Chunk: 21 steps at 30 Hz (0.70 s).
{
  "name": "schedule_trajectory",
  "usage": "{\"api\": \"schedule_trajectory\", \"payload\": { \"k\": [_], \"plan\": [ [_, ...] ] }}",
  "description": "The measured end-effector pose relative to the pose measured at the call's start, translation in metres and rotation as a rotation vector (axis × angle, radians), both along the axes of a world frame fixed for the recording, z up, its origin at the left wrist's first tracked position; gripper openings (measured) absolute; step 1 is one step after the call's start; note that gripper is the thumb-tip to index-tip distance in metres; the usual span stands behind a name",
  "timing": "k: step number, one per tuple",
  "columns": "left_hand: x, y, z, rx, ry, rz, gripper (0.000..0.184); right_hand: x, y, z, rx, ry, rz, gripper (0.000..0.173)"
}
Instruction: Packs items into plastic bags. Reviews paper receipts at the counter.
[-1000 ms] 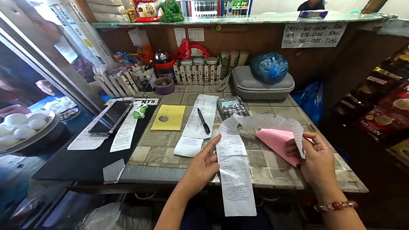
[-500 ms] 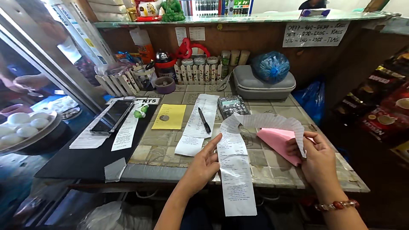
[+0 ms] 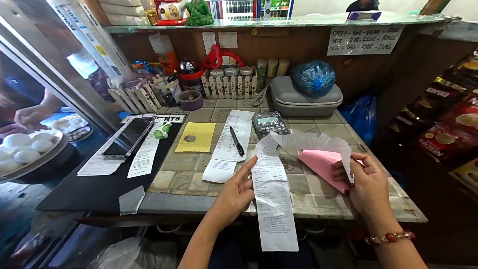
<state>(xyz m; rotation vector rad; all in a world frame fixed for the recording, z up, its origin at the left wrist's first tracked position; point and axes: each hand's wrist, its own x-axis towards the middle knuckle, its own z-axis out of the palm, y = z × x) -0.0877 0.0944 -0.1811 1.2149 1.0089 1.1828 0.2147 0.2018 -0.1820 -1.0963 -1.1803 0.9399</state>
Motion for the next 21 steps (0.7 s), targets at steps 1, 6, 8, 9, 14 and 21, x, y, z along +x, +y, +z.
{"api": "schedule_trajectory", "payload": {
  "k": [1, 6, 8, 9, 14, 21],
  "plan": [
    [-0.0001, 0.0, -0.0003, 0.0, -0.001, -0.002, 0.081, 0.0002, -0.0002, -0.0001, 0.001, 0.0, 0.004, 0.021],
    [-0.0006, 0.0, -0.0007, 0.008, -0.011, -0.007, 0.081, -0.0007, -0.0008, 0.0008, -0.002, -0.012, -0.002, 0.021],
    [-0.0008, 0.0004, -0.0011, 0.01, -0.014, -0.007, 0.081, -0.0009, -0.0009, 0.0013, -0.002, -0.011, -0.002, 0.021],
    [-0.0009, 0.0003, -0.0012, 0.01, -0.012, -0.007, 0.081, -0.001, -0.0012, 0.0014, -0.004, -0.011, -0.001, 0.021],
    [-0.0003, -0.0004, -0.0008, 0.007, -0.003, 0.003, 0.082, -0.0014, -0.0019, 0.0021, -0.009, -0.009, -0.003, 0.022],
    [-0.0007, 0.0001, -0.0013, 0.013, -0.013, -0.004, 0.082, -0.001, -0.001, 0.0011, -0.006, -0.009, -0.005, 0.021]
  ]
}}
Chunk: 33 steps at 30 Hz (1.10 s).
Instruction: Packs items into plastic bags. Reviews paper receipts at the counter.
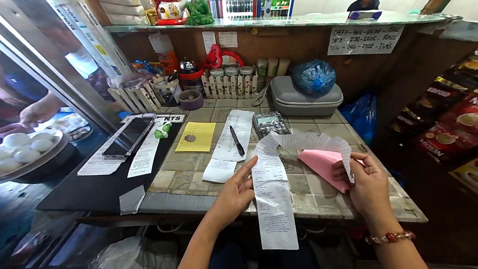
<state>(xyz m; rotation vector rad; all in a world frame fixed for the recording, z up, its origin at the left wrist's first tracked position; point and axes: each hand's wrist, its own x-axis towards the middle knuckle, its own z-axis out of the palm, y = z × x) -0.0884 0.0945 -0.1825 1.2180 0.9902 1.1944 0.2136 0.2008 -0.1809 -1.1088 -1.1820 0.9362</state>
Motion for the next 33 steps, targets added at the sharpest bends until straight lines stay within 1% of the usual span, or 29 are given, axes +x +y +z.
{"api": "schedule_trajectory", "payload": {
  "k": [21, 33],
  "plan": [
    [-0.0004, 0.0005, -0.0009, 0.02, -0.008, -0.008, 0.082, -0.0004, 0.0004, -0.0009, 0.01, 0.024, 0.004, 0.02],
    [0.001, -0.0007, 0.0011, -0.008, 0.006, 0.016, 0.082, -0.0002, -0.0005, -0.0002, 0.016, 0.014, 0.003, 0.021]
  ]
}}
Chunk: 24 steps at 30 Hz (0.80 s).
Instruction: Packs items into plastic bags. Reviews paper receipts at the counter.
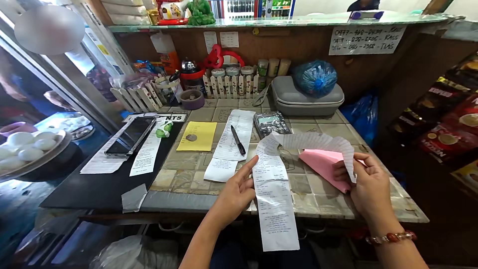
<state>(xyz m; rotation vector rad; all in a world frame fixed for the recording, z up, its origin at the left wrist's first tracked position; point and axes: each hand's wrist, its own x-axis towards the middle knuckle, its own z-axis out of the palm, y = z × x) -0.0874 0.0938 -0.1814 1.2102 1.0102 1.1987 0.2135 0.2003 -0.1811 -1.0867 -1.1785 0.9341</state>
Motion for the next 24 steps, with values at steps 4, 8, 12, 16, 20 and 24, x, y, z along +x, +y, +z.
{"api": "schedule_trajectory", "payload": {
  "k": [4, 8, 12, 16, 20, 24],
  "plan": [
    [-0.0005, 0.0004, 0.0004, 0.004, -0.002, -0.01, 0.083, -0.0006, -0.0001, 0.0012, -0.013, 0.003, -0.001, 0.02],
    [-0.0004, 0.0005, -0.0003, 0.009, -0.008, -0.013, 0.082, -0.0003, -0.0003, 0.0007, -0.012, 0.004, 0.0, 0.02],
    [-0.0007, 0.0003, -0.0007, 0.006, -0.003, -0.01, 0.082, 0.0001, 0.0004, -0.0005, -0.008, 0.012, 0.003, 0.021],
    [-0.0005, 0.0007, -0.0005, 0.012, 0.004, -0.011, 0.082, -0.0005, 0.0008, 0.0002, -0.01, 0.025, 0.0, 0.02],
    [-0.0008, 0.0005, -0.0013, 0.015, -0.005, -0.014, 0.082, -0.0001, 0.0005, -0.0001, -0.013, 0.02, 0.0, 0.02],
    [-0.0004, 0.0003, -0.001, 0.009, -0.001, -0.006, 0.082, -0.0004, 0.0004, 0.0003, -0.008, 0.026, -0.001, 0.02]
  ]
}}
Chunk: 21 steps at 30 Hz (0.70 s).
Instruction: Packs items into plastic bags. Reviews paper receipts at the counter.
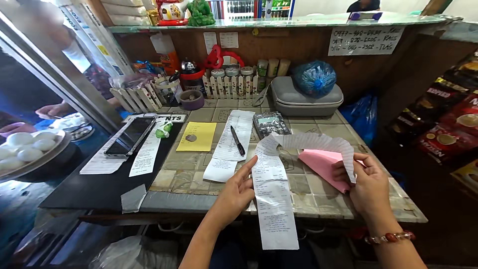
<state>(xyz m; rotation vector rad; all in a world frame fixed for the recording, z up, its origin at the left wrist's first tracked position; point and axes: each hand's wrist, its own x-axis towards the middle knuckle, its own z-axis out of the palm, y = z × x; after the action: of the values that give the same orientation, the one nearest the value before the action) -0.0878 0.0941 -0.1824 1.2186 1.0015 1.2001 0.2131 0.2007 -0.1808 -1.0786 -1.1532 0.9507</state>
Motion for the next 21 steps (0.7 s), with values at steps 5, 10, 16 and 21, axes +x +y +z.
{"api": "schedule_trajectory", "payload": {
  "k": [5, 10, 16, 21],
  "plan": [
    [-0.0001, -0.0004, 0.0001, -0.002, 0.021, 0.006, 0.081, 0.0005, -0.0005, -0.0003, 0.001, -0.03, -0.004, 0.021],
    [-0.0002, -0.0005, 0.0006, -0.002, 0.009, 0.004, 0.081, -0.0005, -0.0014, 0.0016, -0.005, -0.038, -0.005, 0.021],
    [-0.0003, -0.0008, 0.0006, -0.011, 0.006, 0.01, 0.08, 0.0007, -0.0002, -0.0006, 0.009, -0.041, 0.002, 0.021],
    [-0.0002, -0.0001, 0.0004, 0.0, 0.016, 0.008, 0.08, -0.0004, -0.0016, 0.0015, -0.01, -0.037, 0.006, 0.021]
  ]
}}
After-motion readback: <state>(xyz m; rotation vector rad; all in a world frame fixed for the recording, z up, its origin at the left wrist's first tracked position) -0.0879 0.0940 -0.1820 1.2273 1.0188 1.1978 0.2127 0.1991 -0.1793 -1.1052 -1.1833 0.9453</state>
